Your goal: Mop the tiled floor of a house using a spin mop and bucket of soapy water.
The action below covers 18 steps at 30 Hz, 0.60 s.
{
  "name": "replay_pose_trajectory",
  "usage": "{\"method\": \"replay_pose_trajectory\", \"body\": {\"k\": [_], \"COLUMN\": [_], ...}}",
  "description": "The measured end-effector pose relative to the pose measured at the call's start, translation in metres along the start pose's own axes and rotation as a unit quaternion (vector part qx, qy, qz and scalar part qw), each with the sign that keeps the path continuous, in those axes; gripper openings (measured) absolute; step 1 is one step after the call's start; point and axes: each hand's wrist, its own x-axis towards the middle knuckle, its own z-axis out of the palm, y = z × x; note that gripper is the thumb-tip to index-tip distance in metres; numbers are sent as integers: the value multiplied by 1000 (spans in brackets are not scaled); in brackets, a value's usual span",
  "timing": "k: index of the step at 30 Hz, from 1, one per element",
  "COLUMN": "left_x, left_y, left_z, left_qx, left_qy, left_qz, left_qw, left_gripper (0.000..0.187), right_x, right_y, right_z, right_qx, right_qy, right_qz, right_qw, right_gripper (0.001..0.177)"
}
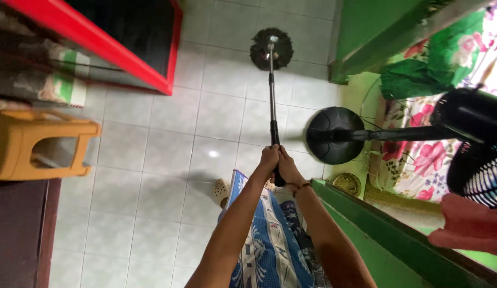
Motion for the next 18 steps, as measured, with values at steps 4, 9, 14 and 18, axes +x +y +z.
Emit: {"method": "replay_pose_trajectory", "body": {"k": [4,9,14,18], "left_x": [-7,-109,-104,-14], "left_y": [-65,-108,-98,-62], "left_z": [-21,-69,-129,-185], "left_qx": [25,-31,-33,23], "left_qy": [45,107,124,145], "left_qz": [85,-21,-33,49], "left_qw": [995,994,991,988], "left_gripper": [55,52,48,53], "right_x": [30,-122,-71,33], "right_y": [107,28,83,67], "right_z": [11,87,130,170], "right_qx": [-139,-45,-160,-179], "right_qy": [34,-63,-76,-81], "right_qz": [-317,97,-87,-126], "right_qw": [938,992,980,972], "right_gripper": [34,52,52,54]}}
